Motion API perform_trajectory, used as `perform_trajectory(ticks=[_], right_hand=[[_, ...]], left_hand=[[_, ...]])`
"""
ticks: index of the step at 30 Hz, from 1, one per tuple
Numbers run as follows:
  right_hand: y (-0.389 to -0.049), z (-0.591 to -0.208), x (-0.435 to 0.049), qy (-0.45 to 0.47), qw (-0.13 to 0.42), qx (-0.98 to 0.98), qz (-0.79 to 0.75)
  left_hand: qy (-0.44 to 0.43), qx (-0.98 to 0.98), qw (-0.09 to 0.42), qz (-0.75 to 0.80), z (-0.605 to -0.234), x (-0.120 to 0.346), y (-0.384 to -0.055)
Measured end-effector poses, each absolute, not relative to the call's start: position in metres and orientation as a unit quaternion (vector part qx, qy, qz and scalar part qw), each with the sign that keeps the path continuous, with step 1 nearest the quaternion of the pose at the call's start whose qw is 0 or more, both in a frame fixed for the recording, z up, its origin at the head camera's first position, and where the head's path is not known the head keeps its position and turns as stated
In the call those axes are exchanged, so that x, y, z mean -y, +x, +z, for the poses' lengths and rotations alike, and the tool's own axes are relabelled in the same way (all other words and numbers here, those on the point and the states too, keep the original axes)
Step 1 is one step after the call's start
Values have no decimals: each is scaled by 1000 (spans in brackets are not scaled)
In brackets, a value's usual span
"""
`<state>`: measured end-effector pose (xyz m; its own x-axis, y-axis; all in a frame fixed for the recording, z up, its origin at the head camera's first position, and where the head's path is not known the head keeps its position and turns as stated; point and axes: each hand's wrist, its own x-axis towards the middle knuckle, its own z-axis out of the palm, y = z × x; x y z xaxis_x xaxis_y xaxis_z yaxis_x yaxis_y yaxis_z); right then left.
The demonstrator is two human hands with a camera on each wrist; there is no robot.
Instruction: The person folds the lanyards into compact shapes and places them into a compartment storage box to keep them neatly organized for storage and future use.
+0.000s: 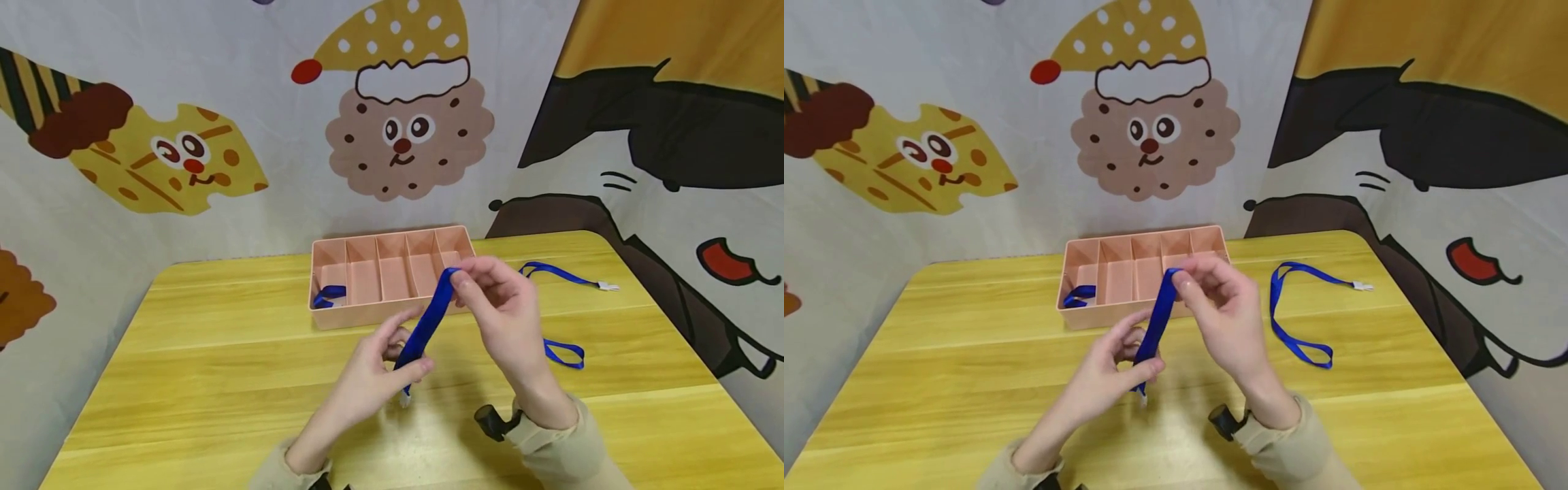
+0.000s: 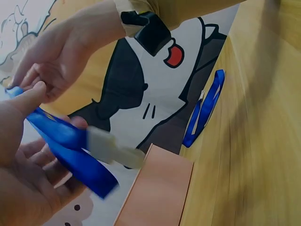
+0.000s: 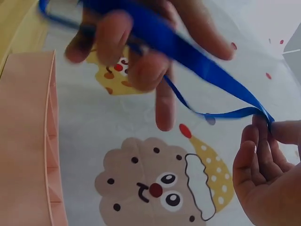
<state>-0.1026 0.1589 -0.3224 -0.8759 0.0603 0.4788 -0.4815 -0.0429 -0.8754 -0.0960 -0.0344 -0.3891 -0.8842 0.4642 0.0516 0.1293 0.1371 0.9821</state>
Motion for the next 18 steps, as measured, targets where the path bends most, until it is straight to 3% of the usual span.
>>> perform_trajectory(ticks=[7,13,18], right_hand=[[-95,-322,-155,232,182,688,663],[-95,-320,-155,234,181,682,669],[-95,-320,-155,238,184,668,681]], left_hand=[[216,-752,108,613,-390,33,-96],[210,-715,135,653,-389,34,-94],[236,-725,108,638,-388,34,-95]])
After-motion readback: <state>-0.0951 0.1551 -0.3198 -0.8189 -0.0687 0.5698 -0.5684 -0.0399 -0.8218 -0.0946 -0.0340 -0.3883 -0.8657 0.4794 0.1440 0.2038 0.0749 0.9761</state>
